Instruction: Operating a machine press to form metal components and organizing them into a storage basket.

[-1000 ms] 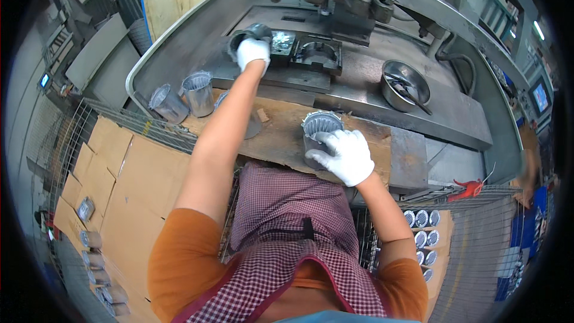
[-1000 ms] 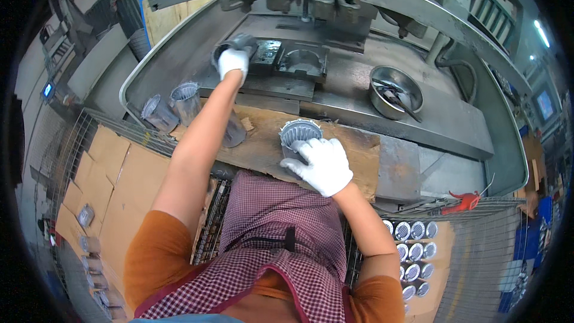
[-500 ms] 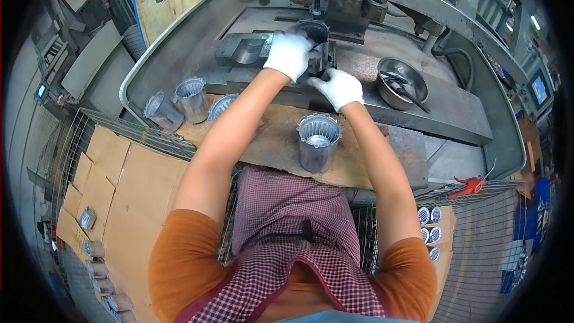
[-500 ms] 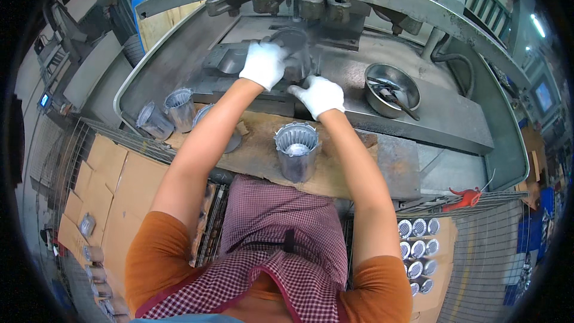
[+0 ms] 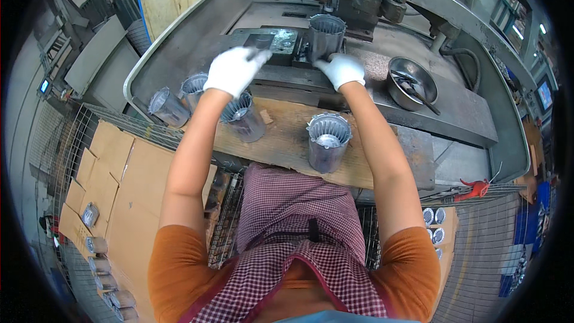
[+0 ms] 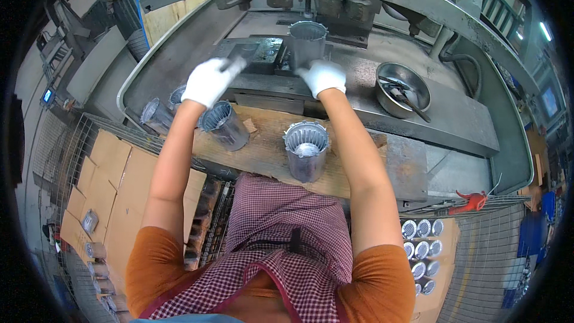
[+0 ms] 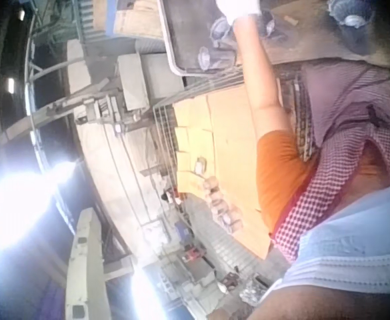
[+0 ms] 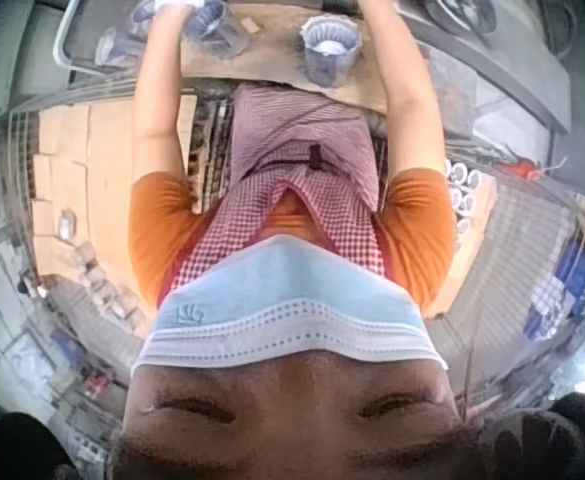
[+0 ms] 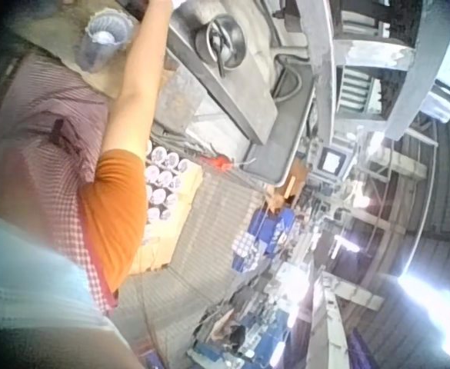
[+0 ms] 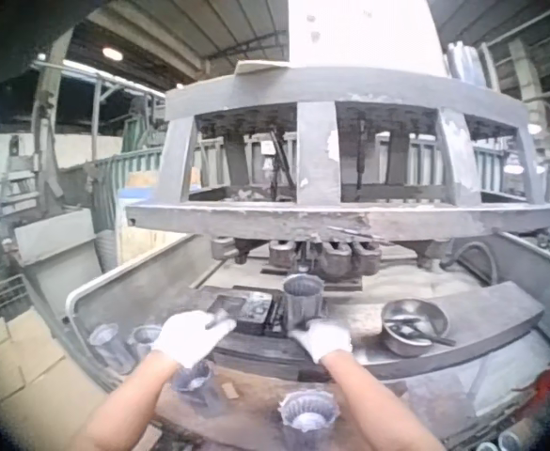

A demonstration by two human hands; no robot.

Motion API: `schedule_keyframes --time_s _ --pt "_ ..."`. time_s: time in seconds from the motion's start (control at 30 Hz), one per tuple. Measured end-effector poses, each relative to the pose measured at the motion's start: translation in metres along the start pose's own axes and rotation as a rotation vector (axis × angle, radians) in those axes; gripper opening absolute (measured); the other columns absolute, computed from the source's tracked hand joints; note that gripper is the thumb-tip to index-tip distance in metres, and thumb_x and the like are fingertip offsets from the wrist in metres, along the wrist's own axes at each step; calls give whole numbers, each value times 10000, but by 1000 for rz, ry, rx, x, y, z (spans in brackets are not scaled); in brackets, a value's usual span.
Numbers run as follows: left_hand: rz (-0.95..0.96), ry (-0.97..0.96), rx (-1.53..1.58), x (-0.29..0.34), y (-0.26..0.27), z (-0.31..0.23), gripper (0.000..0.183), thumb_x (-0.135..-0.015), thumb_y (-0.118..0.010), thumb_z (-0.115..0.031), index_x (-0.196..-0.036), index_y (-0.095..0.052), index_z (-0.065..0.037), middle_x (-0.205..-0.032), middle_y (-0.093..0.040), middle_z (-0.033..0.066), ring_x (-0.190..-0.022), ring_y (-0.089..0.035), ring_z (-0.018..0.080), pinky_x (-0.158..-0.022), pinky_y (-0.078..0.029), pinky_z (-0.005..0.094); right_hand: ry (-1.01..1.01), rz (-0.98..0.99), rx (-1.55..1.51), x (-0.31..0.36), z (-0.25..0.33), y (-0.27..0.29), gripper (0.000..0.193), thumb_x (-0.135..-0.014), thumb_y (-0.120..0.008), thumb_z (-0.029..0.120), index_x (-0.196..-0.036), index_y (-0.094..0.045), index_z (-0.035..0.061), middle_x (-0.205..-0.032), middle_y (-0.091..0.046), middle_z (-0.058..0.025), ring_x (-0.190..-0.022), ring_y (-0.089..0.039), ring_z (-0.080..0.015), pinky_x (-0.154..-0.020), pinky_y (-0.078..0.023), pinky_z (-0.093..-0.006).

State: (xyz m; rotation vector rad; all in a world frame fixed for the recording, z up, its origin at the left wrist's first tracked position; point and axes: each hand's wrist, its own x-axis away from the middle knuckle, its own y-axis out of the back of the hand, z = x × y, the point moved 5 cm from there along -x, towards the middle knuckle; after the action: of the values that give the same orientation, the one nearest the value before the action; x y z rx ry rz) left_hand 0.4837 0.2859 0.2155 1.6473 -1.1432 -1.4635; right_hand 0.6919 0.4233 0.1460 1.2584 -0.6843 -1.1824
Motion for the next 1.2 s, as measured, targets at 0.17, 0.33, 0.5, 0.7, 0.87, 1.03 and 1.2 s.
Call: schedule_keyframes --time_s 0.17,0.33,0.5,0.7,0.87,1.03,1.2 --pt "611 256 -108 54 -33 16 831 -837 -341 -748 -900 -714 -8 -943 -672 231 -948 -629 377 -872 -469 409 15 -4 96 -7 0 -5 461 -826 -563 524 -934 -727 107 -973 -687 -159 -884 -667 -334 -786 -522 -416" --pt "373 221 -14 69 -73 28 623 -891 -416 -555 -926 -696 0 -980 -664 229 -958 -626 374 -870 -471 430 -37 9 5 -6 3 -3 457 -814 -599 502 -949 -722 82 -1003 -677 -182 -932 -654 -345 -810 -513 -427" --pt "242 182 -2 78 -61 22 490 -906 -429 -410 -919 -694 3 -1021 -650 235 -992 -612 374 -907 -453 440 -3 46 1 -17 -2 -13 494 -800 -607 512 -975 -713 63 -1035 -667 -189 -962 -642 -354 -851 -498 -424" --pt "298 242 124 75 -64 23 639 -922 -369 -541 -906 -689 12 -1020 -649 225 -990 -610 357 -890 -450 413 9 -3 -33 -6 -10 -12 485 -838 -560 506 -1018 -697 76 -1051 -664 -185 -982 -632 -355 -849 -493 -432" --pt "169 176 487 85 -100 99 425 -900 -497 -393 -1064 -662 -37 -1086 -659 180 -927 -645 336 -838 -493 421 29 -147 -189 72 -32 26 482 -862 -539 516 -1003 -691 81 -1006 -666 -179 -953 -626 -361 -826 -485 -418" --pt "8 671 1945 77 -69 92 357 -876 -610 -257 -1157 -596 -36 -1066 -670 105 -940 -651 246 -805 -529 376 -127 -517 -259 192 -134 66 308 -840 -684 321 -969 -706 43 -964 -691 -143 -884 -661 -284 -820 -498 -351" --pt "-220 408 1534 -2 -66 85 401 -848 -635 -212 -1187 -591 -1 -1144 -652 121 -1024 -626 194 -843 -484 296 -395 -677 -35 274 -253 95 344 -857 -669 349 -992 -704 35 -973 -697 -145 -885 -671 -262 -817 -502 -340"
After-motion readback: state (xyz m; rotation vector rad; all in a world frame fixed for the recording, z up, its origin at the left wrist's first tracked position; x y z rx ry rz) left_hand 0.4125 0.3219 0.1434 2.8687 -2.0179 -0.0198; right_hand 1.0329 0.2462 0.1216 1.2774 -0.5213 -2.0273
